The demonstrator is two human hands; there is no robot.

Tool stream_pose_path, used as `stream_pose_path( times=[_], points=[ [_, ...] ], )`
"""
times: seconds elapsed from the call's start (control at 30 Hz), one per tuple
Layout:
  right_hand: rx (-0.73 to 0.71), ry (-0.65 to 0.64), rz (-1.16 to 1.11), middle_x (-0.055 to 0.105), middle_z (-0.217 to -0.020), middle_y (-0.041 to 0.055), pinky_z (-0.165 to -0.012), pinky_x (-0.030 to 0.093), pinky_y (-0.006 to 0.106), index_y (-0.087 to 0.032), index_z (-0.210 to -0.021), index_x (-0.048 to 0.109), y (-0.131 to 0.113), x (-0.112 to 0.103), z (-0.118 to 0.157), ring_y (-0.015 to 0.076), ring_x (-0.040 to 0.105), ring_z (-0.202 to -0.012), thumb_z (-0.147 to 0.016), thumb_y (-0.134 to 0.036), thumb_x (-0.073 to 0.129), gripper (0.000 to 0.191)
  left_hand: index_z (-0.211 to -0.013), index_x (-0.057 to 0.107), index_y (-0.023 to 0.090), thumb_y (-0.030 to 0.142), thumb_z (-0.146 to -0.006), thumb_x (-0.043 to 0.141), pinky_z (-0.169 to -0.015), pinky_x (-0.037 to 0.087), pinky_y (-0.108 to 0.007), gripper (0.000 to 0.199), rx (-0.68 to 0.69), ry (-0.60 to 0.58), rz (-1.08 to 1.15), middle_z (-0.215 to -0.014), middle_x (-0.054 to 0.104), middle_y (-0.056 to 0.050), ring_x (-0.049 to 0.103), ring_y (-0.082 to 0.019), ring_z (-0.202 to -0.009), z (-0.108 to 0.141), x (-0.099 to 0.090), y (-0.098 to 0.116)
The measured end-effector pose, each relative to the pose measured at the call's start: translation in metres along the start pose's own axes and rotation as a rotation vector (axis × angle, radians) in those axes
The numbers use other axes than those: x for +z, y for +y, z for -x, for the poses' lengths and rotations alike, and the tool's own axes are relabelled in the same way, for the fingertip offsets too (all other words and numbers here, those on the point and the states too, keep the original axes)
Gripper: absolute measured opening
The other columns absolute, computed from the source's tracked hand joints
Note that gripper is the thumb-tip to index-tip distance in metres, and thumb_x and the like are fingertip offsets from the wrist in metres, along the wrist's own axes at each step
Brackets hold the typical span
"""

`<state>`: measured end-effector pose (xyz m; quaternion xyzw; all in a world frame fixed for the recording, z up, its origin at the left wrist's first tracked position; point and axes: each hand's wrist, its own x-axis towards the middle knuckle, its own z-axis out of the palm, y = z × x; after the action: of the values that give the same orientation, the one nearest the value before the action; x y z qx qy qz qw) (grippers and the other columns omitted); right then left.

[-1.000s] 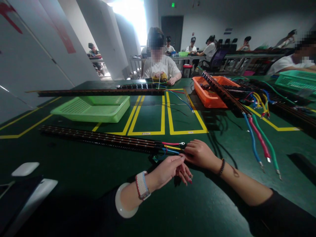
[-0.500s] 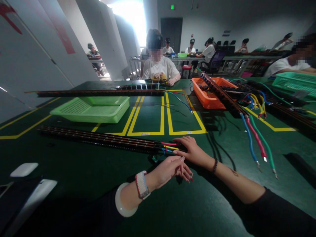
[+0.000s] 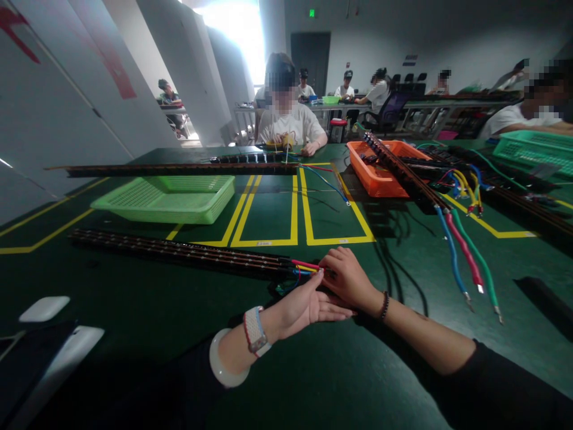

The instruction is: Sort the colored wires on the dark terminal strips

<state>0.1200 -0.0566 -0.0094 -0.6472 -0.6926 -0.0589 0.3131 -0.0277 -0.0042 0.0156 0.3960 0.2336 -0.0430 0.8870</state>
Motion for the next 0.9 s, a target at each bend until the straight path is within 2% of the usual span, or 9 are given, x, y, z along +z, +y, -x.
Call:
stream_pose_path(
  times=[0.1, 0.17, 0.3, 0.43, 0.6, 0.7, 0.8, 0.9],
  points=[
    [-0.119, 0.071, 0.118, 0.052, -0.072, 0.0034, -0.070, 0.027, 0.029, -0.014, -0.071, 0.057, -0.002, -0.003, 0.002, 0.0151, 0.038, -0.072, -0.084, -0.022, 0.060, 0.015, -0.119, 0.048, 0.004, 0.054, -0.092, 0.026, -0.103, 0.035, -0.043, 0.060, 0.078, 0.007, 0.122, -0.112, 0.060, -0.021, 0.063, -0.022, -0.097, -0.002, 0.001, -0.002],
    [-0.232, 0.099, 0.204, 0.050, -0.070, 0.0035, -0.071, 0.028, 0.031, -0.014, -0.071, 0.057, -0.003, -0.004, 0.003, 0.0151, 0.036, -0.071, -0.089, -0.025, 0.054, 0.021, -0.114, 0.050, 0.010, 0.048, -0.093, 0.031, -0.103, 0.035, -0.044, 0.048, 0.159, 0.033, 0.231, -0.116, 0.059, -0.017, 0.061, -0.021, -0.100, -0.004, 0.001, -0.004],
    [-0.443, 0.100, 0.339, 0.050, -0.071, 0.0038, -0.075, 0.031, 0.032, -0.014, -0.081, 0.061, -0.001, -0.006, 0.006, 0.0149, 0.035, -0.070, -0.093, -0.018, 0.045, 0.020, -0.092, 0.053, 0.014, 0.036, -0.094, 0.039, -0.101, 0.039, -0.041, 0.026, 0.262, 0.110, 0.390, -0.100, 0.062, -0.009, 0.060, -0.018, -0.100, -0.007, 0.000, -0.009],
    [-0.536, 0.052, 0.331, 0.052, -0.075, 0.0050, -0.075, 0.034, 0.031, -0.010, -0.096, 0.063, 0.002, -0.008, 0.009, 0.0148, 0.037, -0.072, -0.092, -0.018, 0.046, 0.019, -0.087, 0.054, 0.013, 0.038, -0.093, 0.039, -0.099, 0.041, -0.042, 0.029, 0.264, 0.090, 0.388, -0.092, 0.063, -0.008, 0.061, -0.018, -0.096, -0.007, -0.003, -0.011],
    [-0.587, 0.012, 0.269, 0.054, -0.078, 0.0053, -0.075, 0.038, 0.030, -0.009, -0.103, 0.062, 0.008, -0.016, 0.009, 0.0144, 0.041, -0.073, -0.092, -0.019, 0.048, 0.020, -0.088, 0.052, 0.013, 0.036, -0.095, 0.036, -0.099, 0.041, -0.040, 0.029, 0.242, 0.096, 0.354, -0.093, 0.063, -0.010, 0.062, -0.017, -0.093, -0.003, 0.000, -0.008],
    [-0.614, 0.053, 0.195, 0.057, -0.080, 0.0046, -0.076, 0.038, 0.030, -0.011, -0.111, 0.060, 0.013, -0.024, 0.009, 0.0141, 0.043, -0.075, -0.090, -0.019, 0.051, 0.024, -0.092, 0.052, 0.011, 0.037, -0.095, 0.035, -0.101, 0.039, -0.040, 0.031, 0.227, 0.079, 0.335, -0.091, 0.063, -0.011, 0.063, -0.016, -0.092, -0.003, 0.001, -0.006],
    [-0.505, 0.069, 0.178, 0.058, -0.083, 0.0052, -0.076, 0.037, 0.030, -0.015, -0.107, 0.061, 0.016, -0.030, 0.008, 0.0147, 0.045, -0.077, -0.089, -0.030, 0.054, 0.024, -0.098, 0.053, 0.009, 0.039, -0.095, 0.034, -0.101, 0.040, -0.041, 0.036, 0.216, 0.082, 0.314, -0.093, 0.064, -0.013, 0.063, -0.018, -0.094, -0.002, 0.002, -0.005],
    [-0.361, -0.054, 0.193, 0.057, -0.081, 0.0066, -0.076, 0.035, 0.032, -0.015, -0.092, 0.064, 0.015, -0.033, 0.006, 0.0158, 0.045, -0.077, -0.089, -0.041, 0.051, 0.029, -0.108, 0.051, 0.010, 0.040, -0.095, 0.033, -0.100, 0.041, -0.042, 0.038, 0.219, 0.108, 0.296, -0.103, 0.063, -0.015, 0.062, -0.020, -0.100, -0.002, 0.002, -0.004]
  ],
)
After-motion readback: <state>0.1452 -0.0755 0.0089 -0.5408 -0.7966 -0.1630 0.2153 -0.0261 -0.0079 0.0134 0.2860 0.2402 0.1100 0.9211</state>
